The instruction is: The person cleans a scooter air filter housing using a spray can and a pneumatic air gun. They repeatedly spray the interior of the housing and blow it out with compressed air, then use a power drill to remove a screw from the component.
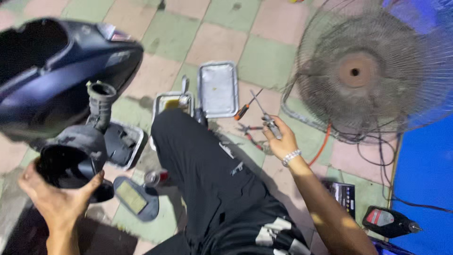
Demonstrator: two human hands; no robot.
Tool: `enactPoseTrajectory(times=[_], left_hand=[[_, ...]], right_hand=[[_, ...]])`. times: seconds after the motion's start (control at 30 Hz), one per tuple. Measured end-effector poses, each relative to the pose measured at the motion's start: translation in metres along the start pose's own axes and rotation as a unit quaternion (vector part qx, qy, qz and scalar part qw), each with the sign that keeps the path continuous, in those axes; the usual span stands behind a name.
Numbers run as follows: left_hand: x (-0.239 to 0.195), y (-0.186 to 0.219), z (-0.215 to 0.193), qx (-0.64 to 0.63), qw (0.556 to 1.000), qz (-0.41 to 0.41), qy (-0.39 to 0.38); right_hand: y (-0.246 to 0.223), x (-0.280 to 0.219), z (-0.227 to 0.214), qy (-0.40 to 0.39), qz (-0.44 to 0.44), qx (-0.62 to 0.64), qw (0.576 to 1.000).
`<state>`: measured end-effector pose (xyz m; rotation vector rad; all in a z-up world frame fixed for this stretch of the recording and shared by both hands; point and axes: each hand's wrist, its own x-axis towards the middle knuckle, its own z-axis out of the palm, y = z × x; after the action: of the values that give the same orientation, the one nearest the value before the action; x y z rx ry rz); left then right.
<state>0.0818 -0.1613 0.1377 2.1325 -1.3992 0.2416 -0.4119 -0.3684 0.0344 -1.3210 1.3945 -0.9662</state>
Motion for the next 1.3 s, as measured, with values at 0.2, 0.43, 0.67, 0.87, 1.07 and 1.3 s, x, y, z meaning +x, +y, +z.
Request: enactPoseTrajectory(times=[0.2,0.43,0.67,0.87,1.07,1.3], left_hand=[[0.012,0.019,0.032,-0.045,0.999,-0.016,-0.009],[0.013,0.023,0.032,-0.031,0.998,-0.058,0.007],[-0.004,-0.011,0.043,-0.028,0.992,-0.101,0.064],[-0.022,-0.029,0.065,-0.087,0.981,-0.115,0.128],[-0.022,-0.041,0.050,-0.034,0.971,-0.141,0.189],[-0.067,-0.038,-0.009,0.050,0.968,-0.136,0.202]], right_hand=[[-0.004,0.128,0.043,-0.009,-0.174,0.118,0.978],[-0.097,0.294,0.142,0.048,-0.366,0.057,0.928],[-0.232,0.313,0.196,0.005,-0.562,-0.172,0.809],[-0.346,0.199,0.250,-0.171,-0.768,-0.103,0.608],[-0.325,-0.052,0.268,-0.467,-0.488,0.313,0.668],[-0.353,-0.144,0.158,-0.633,-0.244,0.163,0.717]])
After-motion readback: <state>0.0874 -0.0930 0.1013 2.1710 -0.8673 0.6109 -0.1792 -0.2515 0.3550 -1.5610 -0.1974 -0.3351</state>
